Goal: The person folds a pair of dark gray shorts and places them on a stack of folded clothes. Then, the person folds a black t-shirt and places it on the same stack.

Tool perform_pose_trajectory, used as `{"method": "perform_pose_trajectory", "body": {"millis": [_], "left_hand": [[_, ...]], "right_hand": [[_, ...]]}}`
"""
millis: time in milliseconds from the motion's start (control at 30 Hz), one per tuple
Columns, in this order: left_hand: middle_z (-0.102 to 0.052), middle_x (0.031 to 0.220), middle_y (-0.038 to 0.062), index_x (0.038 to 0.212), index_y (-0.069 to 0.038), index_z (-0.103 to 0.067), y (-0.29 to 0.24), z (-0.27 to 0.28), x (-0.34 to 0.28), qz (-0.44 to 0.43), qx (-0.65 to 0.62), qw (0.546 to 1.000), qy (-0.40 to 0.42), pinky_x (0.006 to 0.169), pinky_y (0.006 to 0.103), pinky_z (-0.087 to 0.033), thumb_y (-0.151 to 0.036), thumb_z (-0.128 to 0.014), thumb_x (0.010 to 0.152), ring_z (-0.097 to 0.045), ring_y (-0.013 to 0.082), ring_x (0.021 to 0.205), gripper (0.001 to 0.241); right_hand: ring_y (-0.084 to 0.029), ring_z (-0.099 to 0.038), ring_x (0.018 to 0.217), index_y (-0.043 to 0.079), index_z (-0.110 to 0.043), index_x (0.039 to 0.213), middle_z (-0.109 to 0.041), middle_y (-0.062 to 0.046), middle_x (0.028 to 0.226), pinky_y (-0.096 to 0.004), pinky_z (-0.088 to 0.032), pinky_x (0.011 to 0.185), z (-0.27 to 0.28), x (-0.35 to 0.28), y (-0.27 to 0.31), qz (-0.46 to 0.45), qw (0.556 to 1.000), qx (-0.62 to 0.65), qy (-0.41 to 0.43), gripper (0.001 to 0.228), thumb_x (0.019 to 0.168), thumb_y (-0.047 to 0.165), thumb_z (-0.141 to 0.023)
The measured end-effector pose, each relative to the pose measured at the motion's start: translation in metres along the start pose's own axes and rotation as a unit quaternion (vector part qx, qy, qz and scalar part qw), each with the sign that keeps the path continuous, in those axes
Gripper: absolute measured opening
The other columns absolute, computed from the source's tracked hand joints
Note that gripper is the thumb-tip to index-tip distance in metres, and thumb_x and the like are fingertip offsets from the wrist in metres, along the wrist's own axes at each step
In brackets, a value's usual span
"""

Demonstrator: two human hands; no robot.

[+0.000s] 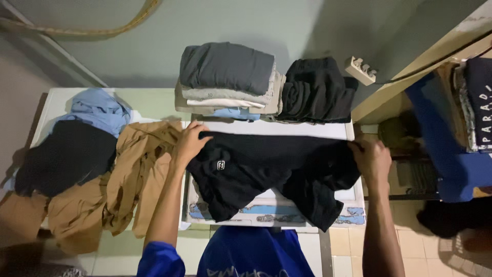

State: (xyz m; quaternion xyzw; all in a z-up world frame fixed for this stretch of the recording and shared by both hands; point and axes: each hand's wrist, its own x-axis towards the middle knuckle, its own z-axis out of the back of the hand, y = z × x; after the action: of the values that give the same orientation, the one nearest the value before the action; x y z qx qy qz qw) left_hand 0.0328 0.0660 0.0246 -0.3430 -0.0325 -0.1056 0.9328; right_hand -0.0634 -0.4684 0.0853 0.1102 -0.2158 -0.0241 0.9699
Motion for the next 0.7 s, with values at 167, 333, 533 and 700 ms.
{"method": "perform_pose_trajectory", "body": {"millis": [167,333,533,700], "left_hand": [[-0.065,0.12,0.01,0.118,-0.012,-0.072,0.007,-0.031,0.017,0.045,0.203,0.975,-0.073,0.106,0.057,-0.04,-0.031,-0.082,0.083,-0.059,0.0337,0.119,0.041],[-0.056,0.132,0.022,0.139,-0.008,-0.063,-0.017,-0.066,-0.006,0.008,0.291,0.941,-0.175,0.103,0.0654,-0.034,-0.037,-0.08,0.075,-0.051,0.0422,0.121,0.073],[-0.054,0.137,0.019,0.136,-0.013,-0.059,-0.046,-0.114,-0.05,0.002,0.208,0.977,-0.038,0.111,0.0611,-0.033,-0.043,-0.074,0.091,-0.048,0.0394,0.13,0.056],[-0.04,0.151,0.029,0.146,-0.012,-0.052,-0.024,-0.11,-0.044,-0.027,0.205,0.978,-0.012,0.113,0.075,-0.008,-0.063,-0.075,0.075,-0.03,0.0467,0.145,0.09]], "right_hand": [[-0.032,-0.067,0.091,0.013,-0.08,0.107,-0.073,-0.012,0.105,-0.044,-0.052,0.071,-0.059,0.023,-0.01,-0.011,0.994,-0.032,-0.104,0.017,0.094,0.021,-0.076],[-0.037,-0.07,0.084,0.009,-0.075,0.12,-0.069,-0.02,0.104,-0.046,-0.054,0.069,-0.105,0.012,0.002,-0.112,0.986,0.11,0.049,0.021,0.103,0.019,-0.065],[-0.042,-0.062,0.115,0.015,-0.063,0.135,-0.062,-0.02,0.132,-0.053,-0.051,0.096,-0.135,-0.039,0.052,-0.016,0.991,0.117,0.063,0.05,0.09,0.033,-0.073],[-0.04,-0.035,0.149,0.02,-0.045,0.156,-0.038,-0.023,0.16,-0.06,-0.025,0.119,-0.149,-0.053,0.044,-0.01,0.993,0.007,0.115,0.079,0.088,0.054,-0.069]]}}
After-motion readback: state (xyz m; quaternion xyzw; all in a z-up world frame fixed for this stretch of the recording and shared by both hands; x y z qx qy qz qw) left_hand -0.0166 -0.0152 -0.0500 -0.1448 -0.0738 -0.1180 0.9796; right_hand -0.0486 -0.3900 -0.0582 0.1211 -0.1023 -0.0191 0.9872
